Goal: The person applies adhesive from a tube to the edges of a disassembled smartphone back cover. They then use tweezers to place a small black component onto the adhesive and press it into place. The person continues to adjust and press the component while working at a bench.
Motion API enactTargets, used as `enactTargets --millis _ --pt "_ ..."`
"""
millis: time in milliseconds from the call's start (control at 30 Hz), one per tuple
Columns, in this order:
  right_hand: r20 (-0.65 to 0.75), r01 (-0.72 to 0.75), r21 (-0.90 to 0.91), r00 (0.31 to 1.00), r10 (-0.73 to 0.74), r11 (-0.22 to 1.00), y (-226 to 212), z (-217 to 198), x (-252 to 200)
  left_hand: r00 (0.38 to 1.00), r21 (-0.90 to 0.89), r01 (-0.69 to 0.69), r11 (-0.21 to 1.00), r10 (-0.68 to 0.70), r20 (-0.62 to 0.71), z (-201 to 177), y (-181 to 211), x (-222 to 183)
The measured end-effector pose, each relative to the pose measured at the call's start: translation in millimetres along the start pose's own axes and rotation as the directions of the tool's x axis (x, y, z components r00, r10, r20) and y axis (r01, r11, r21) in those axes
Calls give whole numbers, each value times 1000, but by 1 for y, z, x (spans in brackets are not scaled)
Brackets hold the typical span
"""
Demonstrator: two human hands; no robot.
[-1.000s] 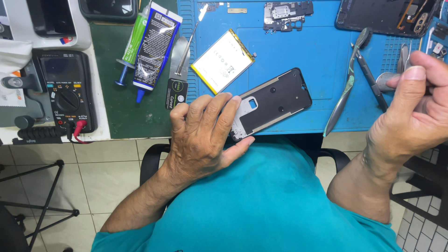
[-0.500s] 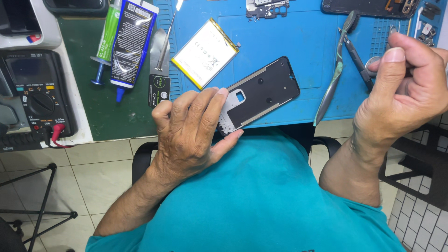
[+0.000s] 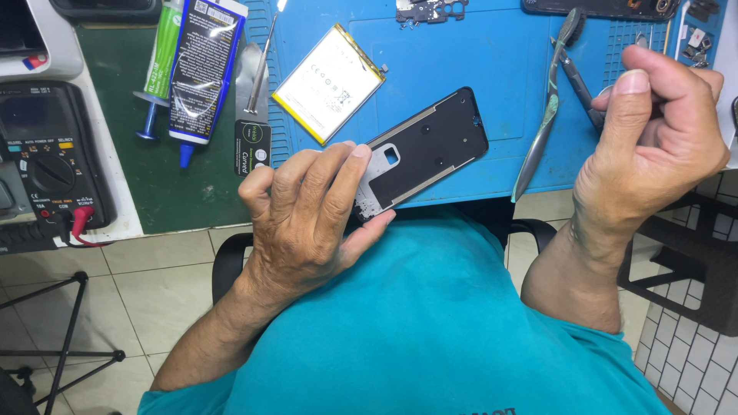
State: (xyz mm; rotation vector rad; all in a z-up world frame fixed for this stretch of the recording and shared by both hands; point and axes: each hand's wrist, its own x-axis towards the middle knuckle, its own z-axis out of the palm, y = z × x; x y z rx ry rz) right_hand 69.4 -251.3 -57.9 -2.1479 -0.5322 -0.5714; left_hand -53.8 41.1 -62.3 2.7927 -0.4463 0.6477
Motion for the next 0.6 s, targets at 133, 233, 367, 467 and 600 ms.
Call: enactTargets --millis 133,233,367,467,600 --pt "22 23 -22 999 -23 999 0 0 0 1000 3 -7 1000 7 -11 1 0 -1" --pt "23 11 -24 1000 -11 1000 2 0 -2 1000 12 -12 1000 12 -27 0 1 1" --pt "27 -14 -55 1000 15 998 -4 1 -2 999 16 -22 1000 23 -45 -1 2 1" --pt "17 -15 -50 1000 15 999 -2 2 -3 999 19 -23 1000 24 -44 -2 2 0" --pt "20 -1 -57 1000 2 998 -3 2 -3 998 11 -24 1000 25 -61 -1 1 0"
